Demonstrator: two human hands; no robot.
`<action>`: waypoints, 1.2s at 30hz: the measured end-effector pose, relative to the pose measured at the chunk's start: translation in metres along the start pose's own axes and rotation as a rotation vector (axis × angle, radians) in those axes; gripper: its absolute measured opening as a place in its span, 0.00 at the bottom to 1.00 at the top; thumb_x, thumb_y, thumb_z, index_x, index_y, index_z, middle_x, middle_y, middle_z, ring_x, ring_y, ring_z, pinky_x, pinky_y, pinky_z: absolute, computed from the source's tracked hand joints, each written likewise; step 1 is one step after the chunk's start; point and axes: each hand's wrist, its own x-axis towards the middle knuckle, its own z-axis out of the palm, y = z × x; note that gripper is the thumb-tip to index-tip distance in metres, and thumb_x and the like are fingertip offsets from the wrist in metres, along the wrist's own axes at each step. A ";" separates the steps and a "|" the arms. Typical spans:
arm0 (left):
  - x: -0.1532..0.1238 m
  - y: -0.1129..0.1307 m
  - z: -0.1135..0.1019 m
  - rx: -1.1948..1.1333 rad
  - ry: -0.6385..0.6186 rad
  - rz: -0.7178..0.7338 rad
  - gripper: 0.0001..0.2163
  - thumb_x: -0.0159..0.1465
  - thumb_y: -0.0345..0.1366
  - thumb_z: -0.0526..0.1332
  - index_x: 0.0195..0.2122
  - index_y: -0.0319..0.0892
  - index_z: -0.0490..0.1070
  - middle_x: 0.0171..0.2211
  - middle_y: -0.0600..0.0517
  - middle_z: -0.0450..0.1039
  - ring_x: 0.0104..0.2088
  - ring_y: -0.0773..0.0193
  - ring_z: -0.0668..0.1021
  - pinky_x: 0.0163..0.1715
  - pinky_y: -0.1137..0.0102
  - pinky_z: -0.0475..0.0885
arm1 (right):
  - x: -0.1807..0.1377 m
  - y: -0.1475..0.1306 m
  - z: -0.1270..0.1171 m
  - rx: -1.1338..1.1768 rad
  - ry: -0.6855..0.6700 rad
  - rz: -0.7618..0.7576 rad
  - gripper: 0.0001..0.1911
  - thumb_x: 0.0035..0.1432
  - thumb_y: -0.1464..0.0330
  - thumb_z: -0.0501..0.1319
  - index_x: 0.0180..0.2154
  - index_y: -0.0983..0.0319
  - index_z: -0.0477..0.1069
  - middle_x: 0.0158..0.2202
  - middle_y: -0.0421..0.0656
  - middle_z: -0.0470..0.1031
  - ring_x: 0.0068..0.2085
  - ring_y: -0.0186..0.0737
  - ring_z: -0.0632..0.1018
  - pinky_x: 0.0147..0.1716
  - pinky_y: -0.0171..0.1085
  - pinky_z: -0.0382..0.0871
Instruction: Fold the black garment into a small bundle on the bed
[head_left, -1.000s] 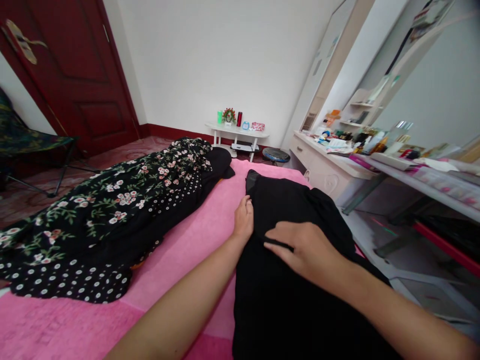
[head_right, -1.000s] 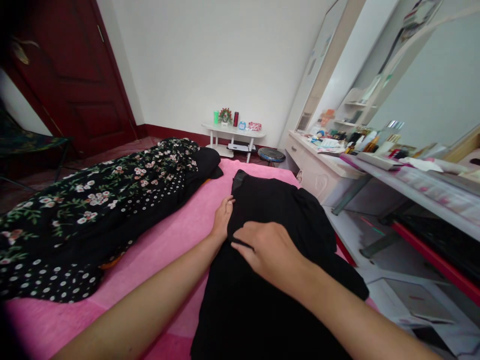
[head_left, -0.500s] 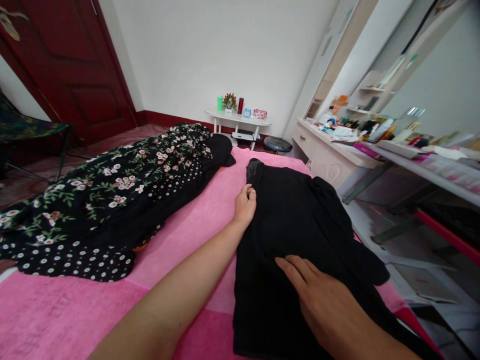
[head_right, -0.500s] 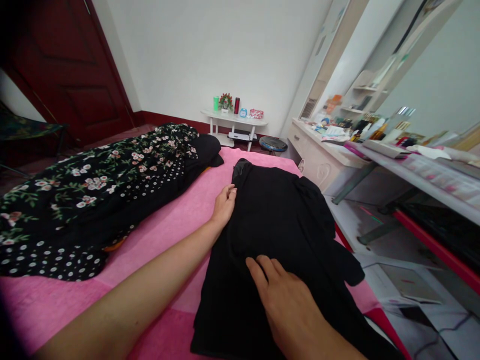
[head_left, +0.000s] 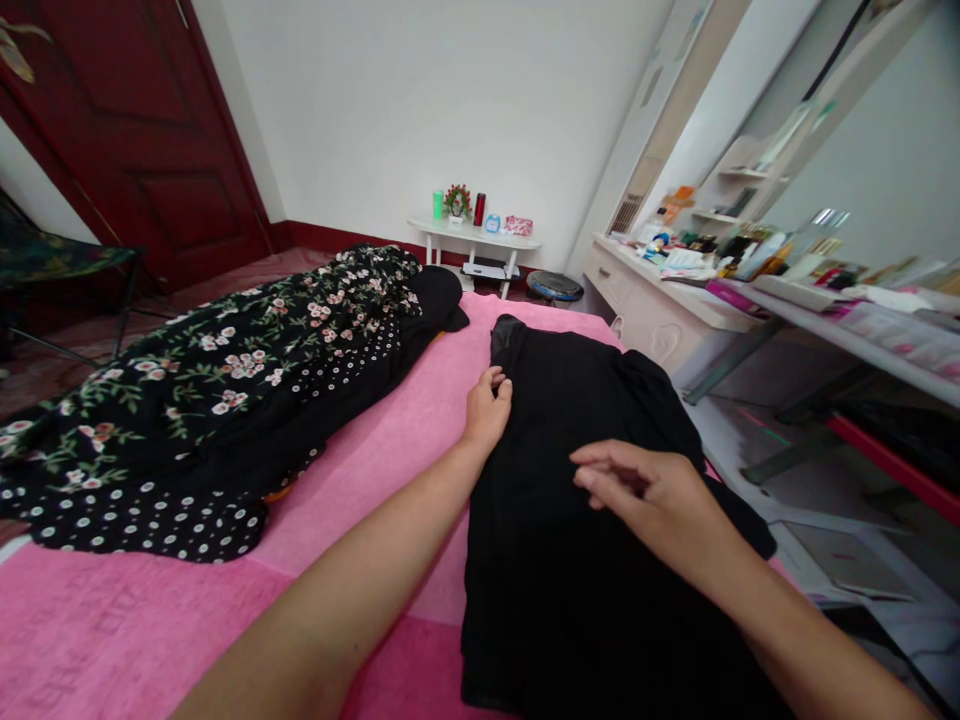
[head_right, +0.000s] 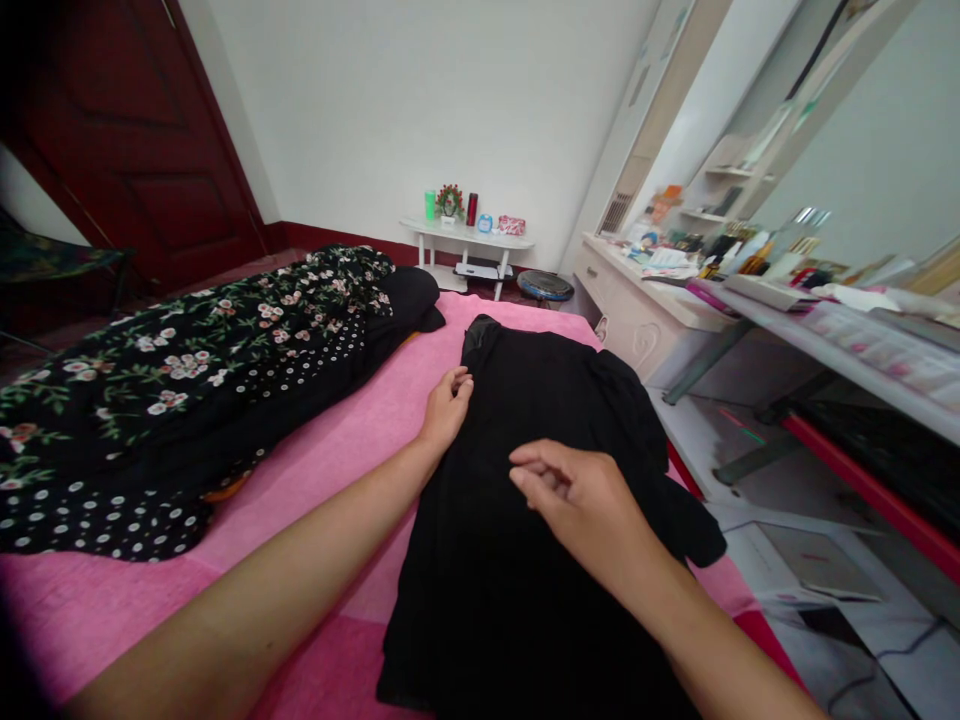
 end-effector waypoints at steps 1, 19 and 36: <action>0.000 0.000 0.000 0.005 0.000 0.004 0.15 0.62 0.31 0.56 0.51 0.36 0.67 0.47 0.44 0.74 0.48 0.62 0.75 0.52 0.67 0.68 | 0.014 0.010 0.001 -0.007 0.043 0.004 0.11 0.58 0.63 0.58 0.39 0.61 0.74 0.30 0.41 0.77 0.29 0.36 0.78 0.28 0.32 0.72; 0.043 -0.002 0.002 0.533 -0.112 0.187 0.18 0.61 0.27 0.52 0.52 0.43 0.67 0.42 0.51 0.76 0.43 0.63 0.77 0.48 0.67 0.70 | 0.113 0.102 0.077 -0.320 0.159 -0.120 0.18 0.61 0.69 0.51 0.51 0.60 0.69 0.58 0.45 0.65 0.62 0.46 0.61 0.60 0.55 0.52; 0.181 0.009 0.096 0.832 -0.231 -0.074 0.24 0.51 0.48 0.67 0.44 0.36 0.74 0.51 0.34 0.69 0.55 0.43 0.69 0.51 0.58 0.66 | 0.115 0.101 0.075 -0.291 0.186 -0.080 0.18 0.59 0.71 0.53 0.49 0.61 0.70 0.56 0.44 0.67 0.61 0.45 0.62 0.61 0.51 0.53</action>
